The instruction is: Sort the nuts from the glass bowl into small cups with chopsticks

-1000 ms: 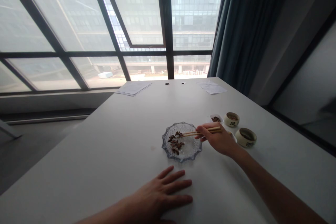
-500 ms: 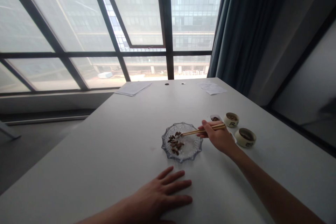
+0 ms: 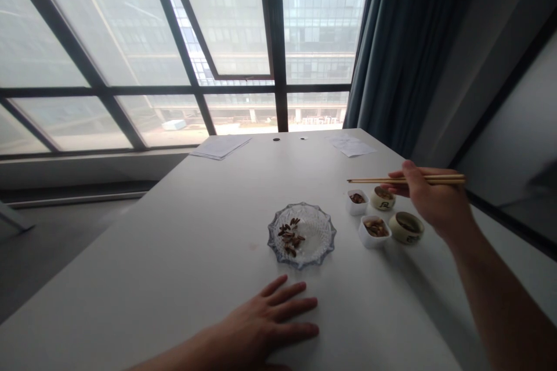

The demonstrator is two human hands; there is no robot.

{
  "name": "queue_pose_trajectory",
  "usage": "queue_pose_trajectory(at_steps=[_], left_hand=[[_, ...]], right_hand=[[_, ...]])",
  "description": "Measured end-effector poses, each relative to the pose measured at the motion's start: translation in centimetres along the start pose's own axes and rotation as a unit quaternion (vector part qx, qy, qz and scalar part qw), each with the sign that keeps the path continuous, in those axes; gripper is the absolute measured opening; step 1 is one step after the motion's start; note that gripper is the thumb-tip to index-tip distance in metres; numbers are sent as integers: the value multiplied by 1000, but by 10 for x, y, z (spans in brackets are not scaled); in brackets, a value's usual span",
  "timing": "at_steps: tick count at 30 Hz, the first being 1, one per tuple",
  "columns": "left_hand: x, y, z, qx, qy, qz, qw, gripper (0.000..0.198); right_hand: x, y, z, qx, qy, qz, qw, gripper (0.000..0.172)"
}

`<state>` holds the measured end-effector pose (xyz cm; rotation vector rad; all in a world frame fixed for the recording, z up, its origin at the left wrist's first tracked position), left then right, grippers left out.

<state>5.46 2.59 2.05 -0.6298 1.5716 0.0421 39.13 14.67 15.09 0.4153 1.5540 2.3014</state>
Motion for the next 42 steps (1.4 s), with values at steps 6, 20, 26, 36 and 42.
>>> queue_pose_trajectory(at_steps=[6,20,26,36,42], left_hand=[[3,2,-1,-6,13,-3,1000,73],[0,0,0,-3,3,4,1000,71],[0,0,0,-9,12,2,1000,69],[-2,-2,1,-4,2,-3,1000,70],[-1,-2,1,-4,1,4,1000,70]], right_hand=[[-12,-14,14,16,18,-29,999,32],[14,-3,-6,7,101,20,995,47],[61,-22,-41,76,282,4,956,46],[97,-64,-71,114,367,21,923,55],[100,-77,-73,143,317,64,935,60]])
Point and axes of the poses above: each hand's wrist, its own z-axis towards the middle knuckle, its own x-axis out of the palm, y = z × x, the point moved 5 cm from there along z, towards the middle knuckle, and after that the axes turned 10 degrees about z, right-handed, at the moved point
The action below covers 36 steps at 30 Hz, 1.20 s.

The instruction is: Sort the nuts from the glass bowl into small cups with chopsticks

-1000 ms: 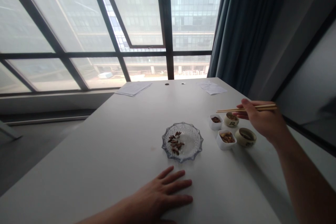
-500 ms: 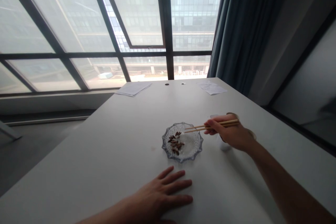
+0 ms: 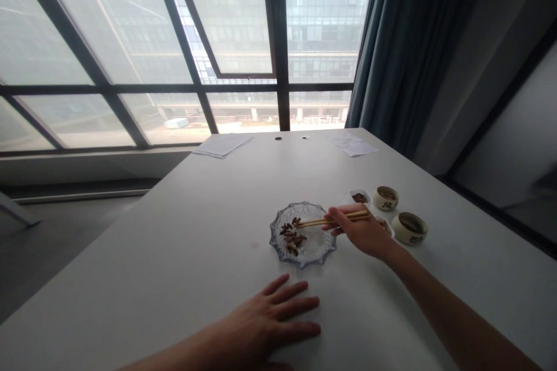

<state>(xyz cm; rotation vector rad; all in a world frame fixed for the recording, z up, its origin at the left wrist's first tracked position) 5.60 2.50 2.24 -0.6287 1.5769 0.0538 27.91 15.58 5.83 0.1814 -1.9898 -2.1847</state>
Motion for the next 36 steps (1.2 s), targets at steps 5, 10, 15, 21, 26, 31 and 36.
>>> queue_pose_trajectory(at_steps=[5,10,15,21,26,31,36], left_hand=[[0,1,0,-2,11,-1,1000,72],[-2,0,0,3,5,-17,1000,69],[-2,0,-1,9,-11,-23,1000,70],[-1,1,0,0,1,-18,1000,72],[-1,1,-1,-2,3,-12,1000,72],[-2,-1,-1,-1,-3,-19,1000,73],[1,2,-1,-5,4,-16,1000,73]], right_hand=[[-2,6,-1,5,-49,7,999,60],[-18,36,-5,-27,-77,-1,997,53],[-59,82,-17,-85,-189,-19,978,42],[-110,102,-26,-115,-312,-57,941,35],[-118,99,-25,-97,-326,-79,937,28],[-114,100,-24,-123,-317,-76,937,28],[-98,106,-27,-158,-295,-59,941,38]])
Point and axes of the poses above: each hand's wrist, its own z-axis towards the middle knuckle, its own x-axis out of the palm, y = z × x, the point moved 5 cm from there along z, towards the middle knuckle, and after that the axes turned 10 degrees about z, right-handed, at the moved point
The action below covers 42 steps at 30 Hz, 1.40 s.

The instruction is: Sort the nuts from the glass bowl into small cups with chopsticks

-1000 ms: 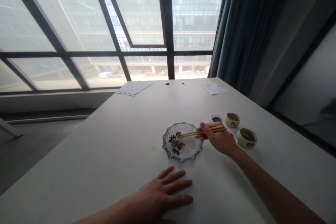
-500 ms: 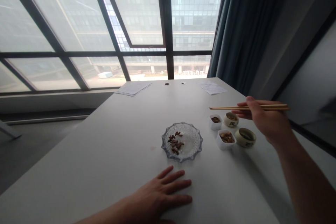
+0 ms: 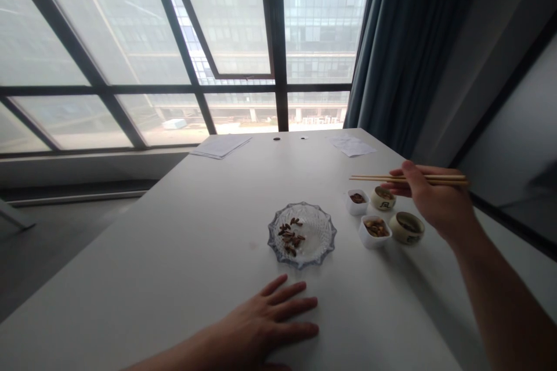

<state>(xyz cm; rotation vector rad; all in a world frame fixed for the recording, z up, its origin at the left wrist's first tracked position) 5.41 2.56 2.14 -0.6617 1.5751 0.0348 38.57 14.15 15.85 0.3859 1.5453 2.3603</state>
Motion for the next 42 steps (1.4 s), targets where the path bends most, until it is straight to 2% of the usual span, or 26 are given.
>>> queue_pose_trajectory(at_steps=[5,9,12,16,25,30,36,42], left_hand=[[0,1,0,12,-18,5,1000,72],[0,1,0,7,-2,4,1000,69],[0,1,0,4,-4,3,1000,70],[2,0,0,12,-16,1,1000,69],[1,1,1,12,-14,12,1000,69],[0,0,1,9,-16,14,1000,69],[1,0,1,4,3,14,1000,71],[-1,-1,1,0,13,23,1000,71]], right_hand=[[22,-5,-16,24,75,12,997,46],[53,-28,-34,85,191,14,978,50],[74,-46,-48,98,266,21,959,53],[89,-67,-59,115,309,24,944,54],[91,-88,-65,151,275,41,949,55],[91,-86,-64,156,232,30,960,45],[87,-70,-57,166,184,43,968,37],[57,-34,-36,118,106,48,986,35]])
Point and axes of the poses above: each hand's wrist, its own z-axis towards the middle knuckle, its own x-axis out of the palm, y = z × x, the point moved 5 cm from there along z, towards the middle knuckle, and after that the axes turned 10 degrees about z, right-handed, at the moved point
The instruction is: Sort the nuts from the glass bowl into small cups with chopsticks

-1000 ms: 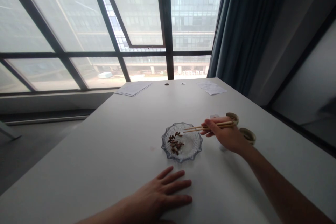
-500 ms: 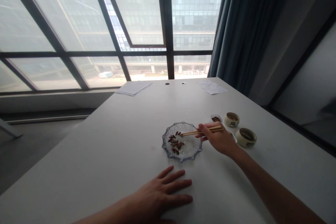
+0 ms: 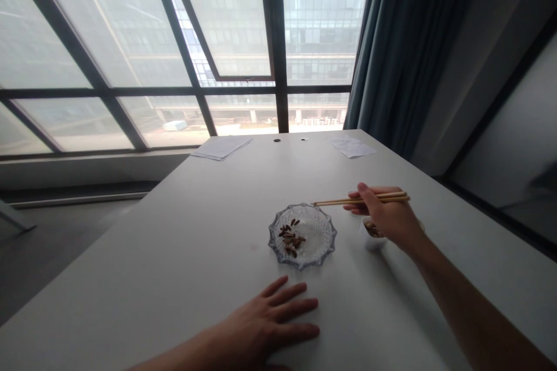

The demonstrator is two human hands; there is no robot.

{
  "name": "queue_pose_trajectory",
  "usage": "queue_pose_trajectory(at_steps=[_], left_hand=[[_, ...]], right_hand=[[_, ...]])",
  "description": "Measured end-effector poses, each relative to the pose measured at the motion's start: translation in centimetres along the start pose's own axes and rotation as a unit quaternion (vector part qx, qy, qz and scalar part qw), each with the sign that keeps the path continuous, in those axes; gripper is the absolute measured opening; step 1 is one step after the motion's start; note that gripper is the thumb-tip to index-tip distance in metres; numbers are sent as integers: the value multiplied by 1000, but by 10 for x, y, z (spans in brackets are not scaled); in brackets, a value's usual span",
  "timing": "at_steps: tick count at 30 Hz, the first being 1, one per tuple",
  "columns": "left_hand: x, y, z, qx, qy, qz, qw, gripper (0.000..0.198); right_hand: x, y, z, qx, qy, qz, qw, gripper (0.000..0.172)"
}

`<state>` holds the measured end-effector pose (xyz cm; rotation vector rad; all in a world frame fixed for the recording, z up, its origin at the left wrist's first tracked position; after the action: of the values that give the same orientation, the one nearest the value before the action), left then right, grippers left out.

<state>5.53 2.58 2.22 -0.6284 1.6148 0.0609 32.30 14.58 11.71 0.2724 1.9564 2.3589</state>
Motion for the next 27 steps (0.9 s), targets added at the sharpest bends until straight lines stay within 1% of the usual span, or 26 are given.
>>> queue_pose_trajectory(at_steps=[3,5,8,10,13,16,22,27], left_hand=[[2,1,0,-4,10,0,1000,76],[3,1,0,-5,9,-3,1000,75],[2,1,-1,1,-4,-10,1000,72],[2,1,-1,3,-15,-13,1000,72],[3,2,-1,-2,-11,-8,1000,71],[4,2,-1,-2,-3,-2,1000,72],[0,1,-1,9,-20,2,1000,69],[1,1,-1,3,-11,-6,1000,68]], right_hand=[[-24,23,5,-34,-41,4,999,30],[-43,36,9,-58,-84,-1,995,27],[-64,47,15,-77,-133,-5,988,24],[-73,50,18,-84,-153,-7,985,26],[-78,50,20,-78,-174,-16,982,28],[-77,47,22,-67,-173,-39,982,27],[-75,42,24,-86,-159,-56,982,24],[-71,49,20,-107,-163,-49,979,23]])
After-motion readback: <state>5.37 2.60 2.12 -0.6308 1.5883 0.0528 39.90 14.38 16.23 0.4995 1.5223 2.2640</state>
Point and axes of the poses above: each hand's wrist, its own z-axis towards the middle knuckle, its own x-axis out of the palm, y = z × x, the point moved 5 cm from there along z, towards the middle knuckle, and after that the axes turned 10 degrees about z, right-handed, at the moved point
